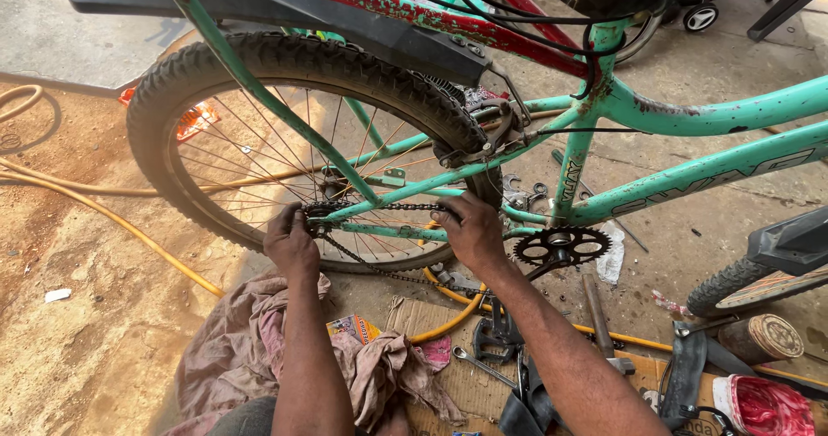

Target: The person repairs a bicycle chain using a hammer and pliers. They remove a chain link, reattach the chain to the sprocket, and test the movement by rotating the pedals.

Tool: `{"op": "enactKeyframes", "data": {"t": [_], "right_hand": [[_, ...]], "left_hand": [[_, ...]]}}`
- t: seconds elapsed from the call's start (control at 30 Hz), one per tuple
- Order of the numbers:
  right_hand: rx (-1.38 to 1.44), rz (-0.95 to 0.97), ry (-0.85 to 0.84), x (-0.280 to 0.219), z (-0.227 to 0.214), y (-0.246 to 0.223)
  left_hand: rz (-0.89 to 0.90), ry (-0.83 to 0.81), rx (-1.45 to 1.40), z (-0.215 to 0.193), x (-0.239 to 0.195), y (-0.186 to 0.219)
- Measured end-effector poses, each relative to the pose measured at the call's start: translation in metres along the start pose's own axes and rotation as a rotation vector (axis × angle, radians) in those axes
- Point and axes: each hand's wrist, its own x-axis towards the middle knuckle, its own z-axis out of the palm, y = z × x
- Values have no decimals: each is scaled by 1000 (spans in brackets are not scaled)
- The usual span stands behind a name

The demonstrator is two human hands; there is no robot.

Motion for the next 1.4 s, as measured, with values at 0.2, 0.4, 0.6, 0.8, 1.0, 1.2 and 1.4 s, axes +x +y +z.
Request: {"op": "enactKeyframes", "data": {"t": [0.2,0.4,0.6,0.8,1.0,1.2,1.4], "right_hand": [[-499,-124,173,-24,1,39],[-654,-33,261,-92,-41,68],[-587,201,364,-155,-64,106],[-474,496,235,-189,-73,164],[-384,548,430,-196,-61,218],[-367,499,351,-211,-49,245],[-269,481,181,-207,-36,254]], "left_hand": [[-290,-21,238,-15,-3,18],[113,67,692,5,-46,88],[317,-344,458,73,-113,183],[659,-1096,823,132,-205,214],[654,-1111,764,157,-247,175],[573,-1230,978,153,-253,89],[268,-1579,1266,177,-262,16]]}}
